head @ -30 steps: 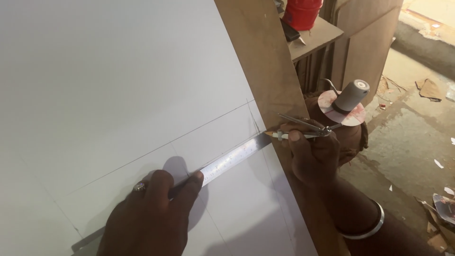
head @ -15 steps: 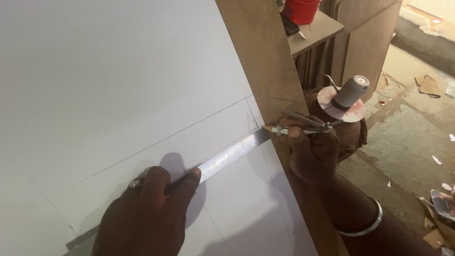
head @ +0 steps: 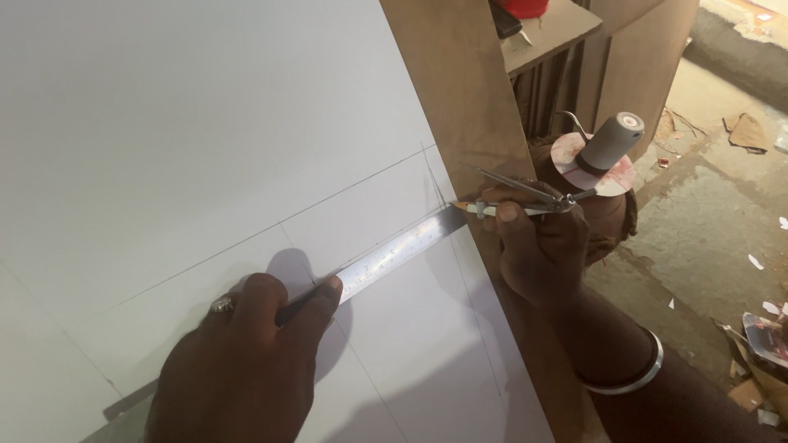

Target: Using a ruler and compass to mark measurements and draw lines on a large sheet of paper.

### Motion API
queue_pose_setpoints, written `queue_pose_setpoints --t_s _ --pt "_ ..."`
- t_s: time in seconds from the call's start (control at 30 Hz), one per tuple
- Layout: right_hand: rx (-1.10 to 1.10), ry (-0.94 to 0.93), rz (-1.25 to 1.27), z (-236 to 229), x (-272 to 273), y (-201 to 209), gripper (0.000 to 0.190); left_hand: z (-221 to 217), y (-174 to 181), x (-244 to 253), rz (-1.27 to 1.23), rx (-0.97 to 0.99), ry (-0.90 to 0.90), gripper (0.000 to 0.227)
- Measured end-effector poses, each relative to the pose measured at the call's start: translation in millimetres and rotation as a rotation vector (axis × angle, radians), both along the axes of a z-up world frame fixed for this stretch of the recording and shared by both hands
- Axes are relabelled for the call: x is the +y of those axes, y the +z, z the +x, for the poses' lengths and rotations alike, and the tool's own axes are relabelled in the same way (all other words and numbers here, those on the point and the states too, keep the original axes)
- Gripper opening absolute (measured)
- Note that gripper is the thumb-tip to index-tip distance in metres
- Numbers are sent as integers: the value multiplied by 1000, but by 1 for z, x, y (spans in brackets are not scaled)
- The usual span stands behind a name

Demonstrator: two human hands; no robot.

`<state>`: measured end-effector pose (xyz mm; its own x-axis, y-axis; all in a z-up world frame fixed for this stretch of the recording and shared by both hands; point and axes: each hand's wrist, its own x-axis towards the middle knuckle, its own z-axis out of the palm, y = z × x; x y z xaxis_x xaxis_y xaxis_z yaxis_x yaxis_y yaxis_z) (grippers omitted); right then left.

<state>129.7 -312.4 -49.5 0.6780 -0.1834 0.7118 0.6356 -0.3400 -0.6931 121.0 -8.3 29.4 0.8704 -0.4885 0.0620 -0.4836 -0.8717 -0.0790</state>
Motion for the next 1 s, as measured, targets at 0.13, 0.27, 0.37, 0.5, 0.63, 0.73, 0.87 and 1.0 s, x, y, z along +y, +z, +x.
queue_pose_setpoints --t_s 0.13,0.27,0.37,0.5,0.63,0.73,0.87,1.0 --pt "-10 9 -21 0 0 3 19 -1 2 -1 -4 -19 -2 43" --pt "0 -29 -63 -1 0 2 20 -3 5 -4 15 -6 24 42" --pt "5 -7 -37 0 -1 1 21 -3 5 -4 6 2 37 41" --pt "-20 68 -16 1 0 1 22 -3 3 -2 -28 -18 22 40" --pt "-32 8 -45 2 2 2 23 -3 4 -3 -26 -30 19 40" --pt "-25 -16 -66 1 2 3 23 -2 6 -4 -15 -18 22 40" --pt "-1 -17 -41 0 2 2 23 -1 5 -3 8 -2 21 40" --pt "-8 -53 -71 0 3 5 21 -2 4 -3 12 24 37 38"
